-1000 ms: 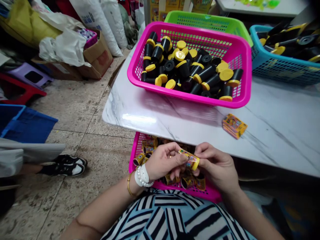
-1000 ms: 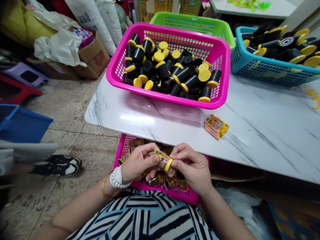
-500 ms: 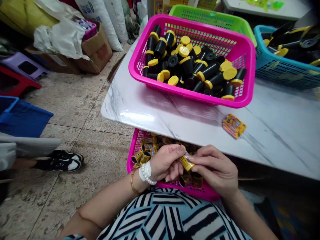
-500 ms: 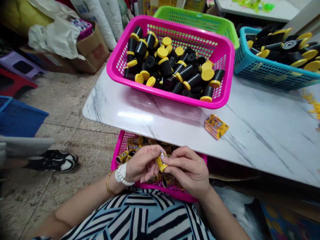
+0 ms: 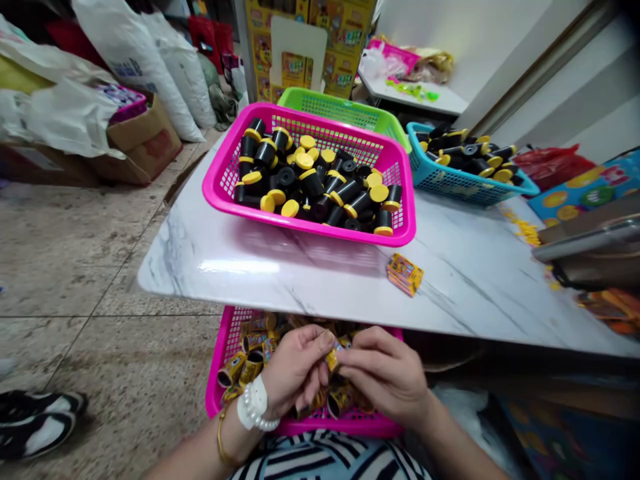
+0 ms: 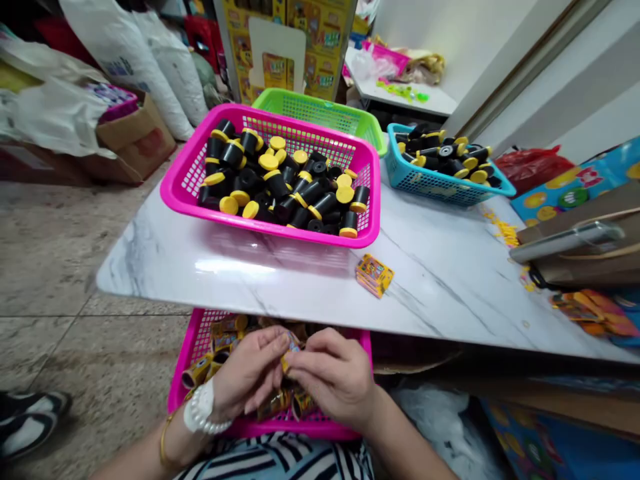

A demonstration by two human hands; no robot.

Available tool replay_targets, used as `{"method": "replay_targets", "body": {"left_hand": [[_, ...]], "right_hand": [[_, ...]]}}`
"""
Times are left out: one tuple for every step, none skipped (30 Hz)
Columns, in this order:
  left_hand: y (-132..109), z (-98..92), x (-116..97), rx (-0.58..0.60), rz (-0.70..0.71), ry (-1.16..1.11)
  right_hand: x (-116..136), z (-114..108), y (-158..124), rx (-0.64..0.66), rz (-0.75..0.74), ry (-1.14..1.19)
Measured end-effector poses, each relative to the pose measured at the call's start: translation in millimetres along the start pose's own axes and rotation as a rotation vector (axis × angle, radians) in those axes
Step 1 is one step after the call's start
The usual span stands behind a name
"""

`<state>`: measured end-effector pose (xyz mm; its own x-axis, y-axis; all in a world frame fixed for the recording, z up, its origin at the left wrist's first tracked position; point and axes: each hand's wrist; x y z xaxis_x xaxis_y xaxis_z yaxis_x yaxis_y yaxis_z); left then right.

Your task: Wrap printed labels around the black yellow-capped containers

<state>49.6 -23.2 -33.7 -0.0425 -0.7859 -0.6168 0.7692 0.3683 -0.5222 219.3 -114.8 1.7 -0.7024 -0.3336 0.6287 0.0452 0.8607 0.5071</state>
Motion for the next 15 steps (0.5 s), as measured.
{"method": "replay_targets", "body": {"left_hand": [[1,-0.6,0,-0.012,0.021,0.04],[2,-1.4,0,-0.023,0.048,0.083],[3,-2.4,0,-0.039,0.079,0.129],[3,-3.6,0,-0.063,0.11,0.176],[2,-4.7,1,-0.096,0.14,0.224],[1,-5.5,1,-0.136,0.167,0.273],[0,-6.0,2,-0.177,0.191,0.322],[-2,-5.8,2,-0.215,0.215,0.365],[-3,-5.0,2,-0.244,0.239,0.4],[-5,-3.4,1,-0.264,0.263,0.426],[-7,-1.3,0,-0.276,0.284,0.447],[-9,1.3,-2,-0.284,0.302,0.469],[-11,4.4,-5,-0.293,0.317,0.497],[-13,7.7,-8,-0.302,0.334,0.53],[-14,11.1,-12,-0.312,0.356,0.562]], "right_hand": [[-6,-11,5,-0.039,0.006,-0.076],[-16,-23,10,-0.101,0.032,-0.157],[-28,-36,15,-0.171,0.066,-0.226],[-42,-47,19,-0.239,0.117,-0.308],[-57,-56,23,-0.31,0.192,-0.495],[-73,-63,26,-0.306,0.245,-0.615],[-87,-67,28,-0.265,0.271,-0.669],[-99,-69,29,-0.24,0.285,-0.696],[-107,-69,30,-0.214,0.287,-0.697],[-112,-68,29,-0.206,0.283,-0.688],[-114,-66,28,-0.216,0.277,-0.681],[-112,-63,27,-0.233,0.272,-0.68],[-107,-60,26,-0.259,0.264,-0.677],[-100,-57,24,-0.292,0.249,-0.67],[-91,-53,23,-0.326,0.224,-0.659]]}}
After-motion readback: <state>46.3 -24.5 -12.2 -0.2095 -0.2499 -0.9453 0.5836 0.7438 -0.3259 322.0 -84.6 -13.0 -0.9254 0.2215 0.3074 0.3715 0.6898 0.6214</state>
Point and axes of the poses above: each hand's wrist, its own y-axis towards the middle knuckle, its own z-axis out of the palm, x = y × z, and after that the axes turned 2 degrees about z, right-handed
